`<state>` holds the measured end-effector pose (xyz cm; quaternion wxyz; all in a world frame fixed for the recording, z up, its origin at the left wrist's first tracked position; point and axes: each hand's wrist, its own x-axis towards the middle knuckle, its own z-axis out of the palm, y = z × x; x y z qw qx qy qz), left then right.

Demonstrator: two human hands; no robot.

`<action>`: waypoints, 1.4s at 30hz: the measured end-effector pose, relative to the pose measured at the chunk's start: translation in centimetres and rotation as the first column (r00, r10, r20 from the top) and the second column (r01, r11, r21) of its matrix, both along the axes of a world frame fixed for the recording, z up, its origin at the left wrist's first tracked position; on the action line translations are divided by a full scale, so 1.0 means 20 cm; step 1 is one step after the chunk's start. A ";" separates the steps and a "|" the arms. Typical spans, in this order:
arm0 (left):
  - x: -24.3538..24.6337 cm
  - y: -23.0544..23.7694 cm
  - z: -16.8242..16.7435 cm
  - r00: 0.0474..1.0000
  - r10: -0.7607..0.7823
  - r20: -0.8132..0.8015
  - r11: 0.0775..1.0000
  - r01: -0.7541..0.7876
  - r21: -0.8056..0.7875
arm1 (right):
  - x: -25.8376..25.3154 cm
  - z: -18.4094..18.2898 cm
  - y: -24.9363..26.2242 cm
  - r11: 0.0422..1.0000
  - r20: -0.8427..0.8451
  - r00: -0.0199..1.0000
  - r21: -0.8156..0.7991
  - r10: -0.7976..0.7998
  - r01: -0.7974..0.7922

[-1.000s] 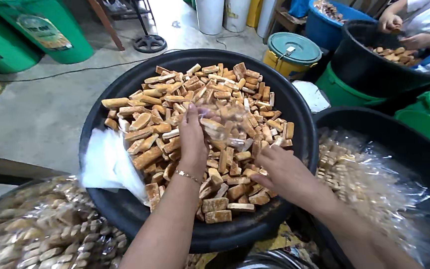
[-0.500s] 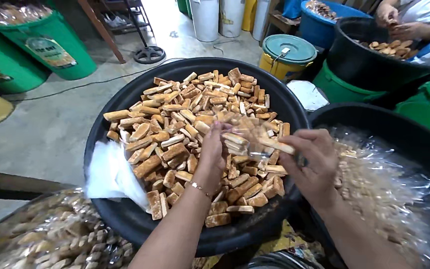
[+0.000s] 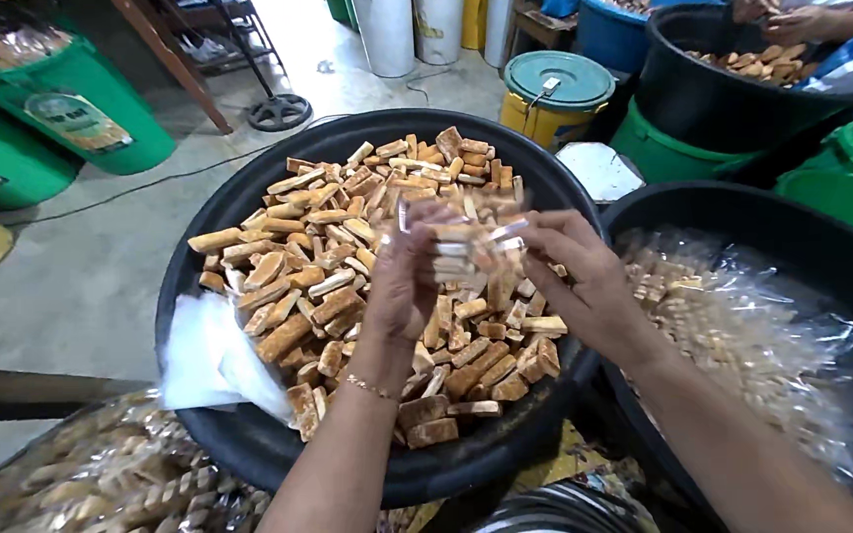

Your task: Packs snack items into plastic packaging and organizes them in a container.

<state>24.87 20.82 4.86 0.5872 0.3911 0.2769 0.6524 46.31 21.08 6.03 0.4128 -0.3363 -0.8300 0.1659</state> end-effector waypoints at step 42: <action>0.11 -0.05 0.02 0.989 -0.122 0.089 0.991 0.126 -0.041 | -0.05 -0.05 0.08 0.875 -0.105 0.993 0.472 -0.060 0.103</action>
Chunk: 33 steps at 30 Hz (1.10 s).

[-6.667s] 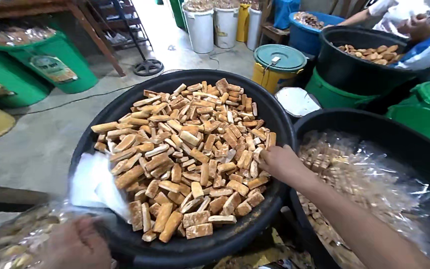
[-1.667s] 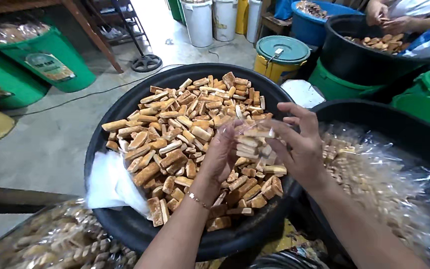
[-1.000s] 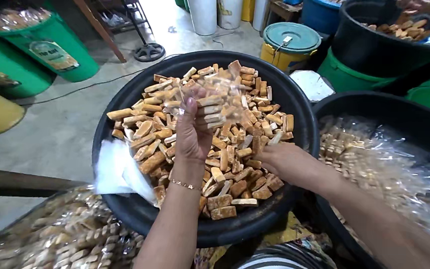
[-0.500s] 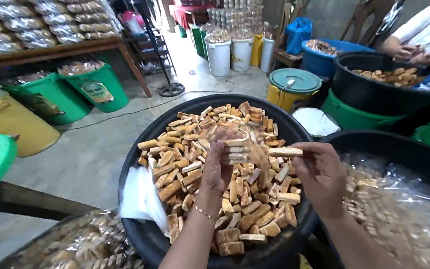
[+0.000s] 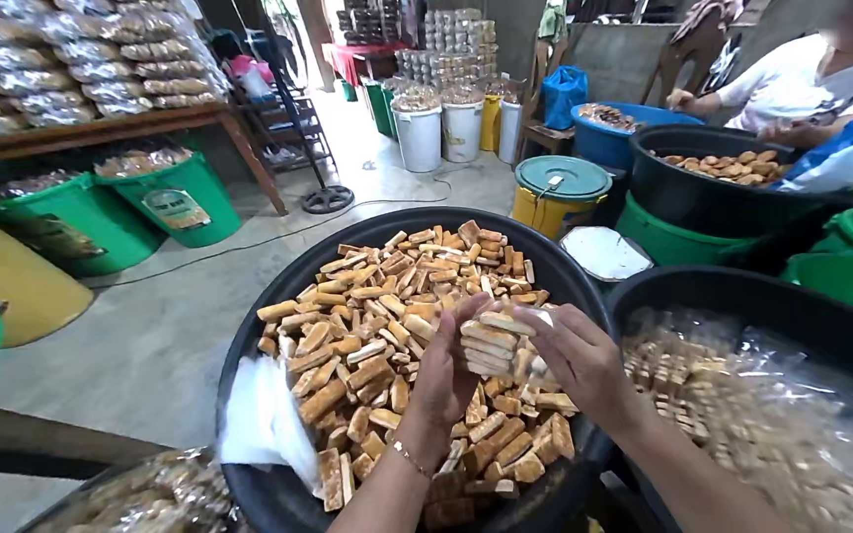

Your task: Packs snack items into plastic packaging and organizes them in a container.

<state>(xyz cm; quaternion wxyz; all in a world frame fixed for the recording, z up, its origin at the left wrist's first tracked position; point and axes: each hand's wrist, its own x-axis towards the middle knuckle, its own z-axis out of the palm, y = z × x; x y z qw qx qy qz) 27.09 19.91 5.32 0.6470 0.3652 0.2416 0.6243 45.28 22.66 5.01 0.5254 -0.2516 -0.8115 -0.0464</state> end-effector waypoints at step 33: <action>-0.22 0.04 0.07 0.914 0.388 0.118 0.917 -0.396 0.043 | -0.14 -0.07 -0.03 0.575 0.535 0.672 -0.795 0.512 0.194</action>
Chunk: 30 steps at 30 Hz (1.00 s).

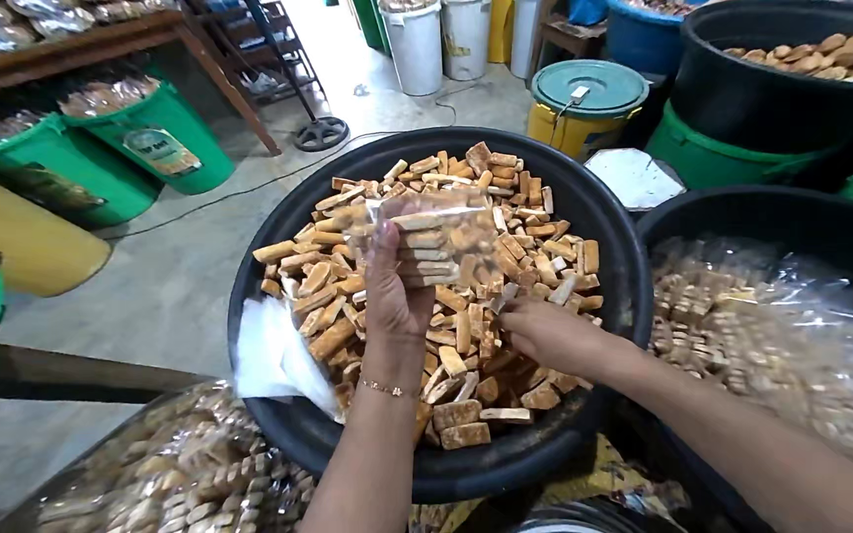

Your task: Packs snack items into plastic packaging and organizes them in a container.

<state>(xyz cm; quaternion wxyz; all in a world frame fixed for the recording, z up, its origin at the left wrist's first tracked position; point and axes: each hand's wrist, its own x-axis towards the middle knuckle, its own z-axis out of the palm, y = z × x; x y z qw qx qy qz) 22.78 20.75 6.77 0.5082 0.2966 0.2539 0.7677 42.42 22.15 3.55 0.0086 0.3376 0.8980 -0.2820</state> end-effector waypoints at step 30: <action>0.02 0.01 -0.01 1.000 0.006 -0.019 0.996 -0.008 -0.089 | -0.20 -0.06 0.08 0.971 0.179 0.981 0.213 0.070 -0.109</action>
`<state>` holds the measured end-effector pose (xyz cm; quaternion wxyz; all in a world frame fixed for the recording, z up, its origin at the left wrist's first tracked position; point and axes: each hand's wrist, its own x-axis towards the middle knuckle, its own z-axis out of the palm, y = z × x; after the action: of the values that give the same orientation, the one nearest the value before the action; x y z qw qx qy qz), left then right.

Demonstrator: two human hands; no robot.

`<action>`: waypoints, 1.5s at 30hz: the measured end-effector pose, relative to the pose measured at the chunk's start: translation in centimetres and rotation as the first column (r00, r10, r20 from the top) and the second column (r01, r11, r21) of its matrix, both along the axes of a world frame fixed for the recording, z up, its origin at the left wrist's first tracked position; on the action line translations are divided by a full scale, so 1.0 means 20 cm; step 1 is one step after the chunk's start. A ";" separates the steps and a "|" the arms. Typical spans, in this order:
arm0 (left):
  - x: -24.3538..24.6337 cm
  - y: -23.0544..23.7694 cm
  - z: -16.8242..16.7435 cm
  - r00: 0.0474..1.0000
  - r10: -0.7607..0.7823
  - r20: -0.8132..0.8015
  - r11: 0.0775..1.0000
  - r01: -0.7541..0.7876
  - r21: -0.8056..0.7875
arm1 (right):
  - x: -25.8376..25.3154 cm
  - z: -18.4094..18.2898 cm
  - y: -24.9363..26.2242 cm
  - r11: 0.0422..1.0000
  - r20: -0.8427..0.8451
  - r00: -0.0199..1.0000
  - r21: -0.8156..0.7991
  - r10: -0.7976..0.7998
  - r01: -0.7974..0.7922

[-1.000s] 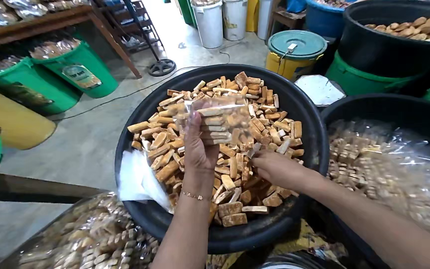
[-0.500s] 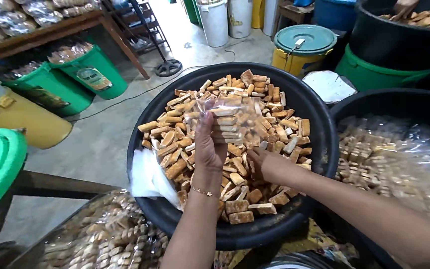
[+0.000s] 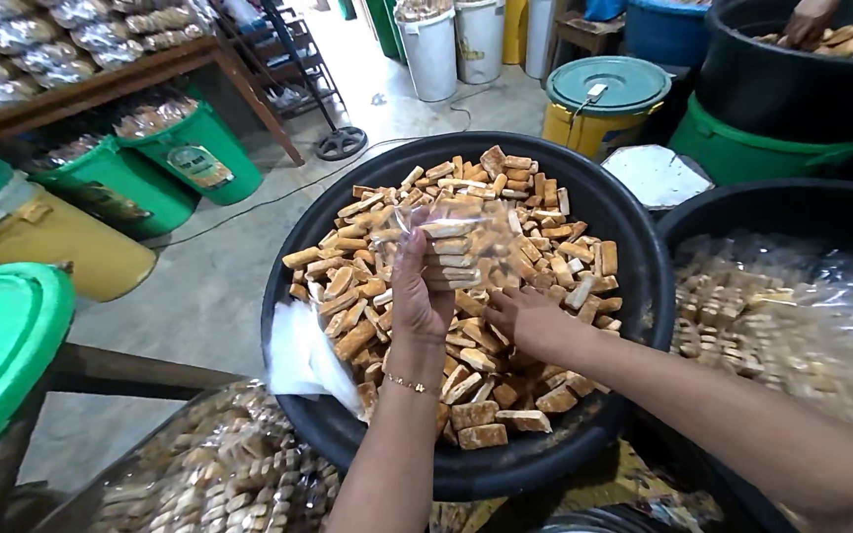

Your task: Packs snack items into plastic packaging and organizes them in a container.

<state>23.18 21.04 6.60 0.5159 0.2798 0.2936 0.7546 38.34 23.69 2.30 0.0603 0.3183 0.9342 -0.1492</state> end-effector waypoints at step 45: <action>0.20 -0.08 0.01 0.976 -0.202 -0.077 0.979 0.202 -0.004 | 0.36 0.28 -0.06 0.498 -0.733 0.583 0.673 0.350 0.547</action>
<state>27.15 19.43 6.72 0.5777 0.3380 0.2817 0.6875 45.56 22.44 7.98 -0.5454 0.2597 0.7699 0.2058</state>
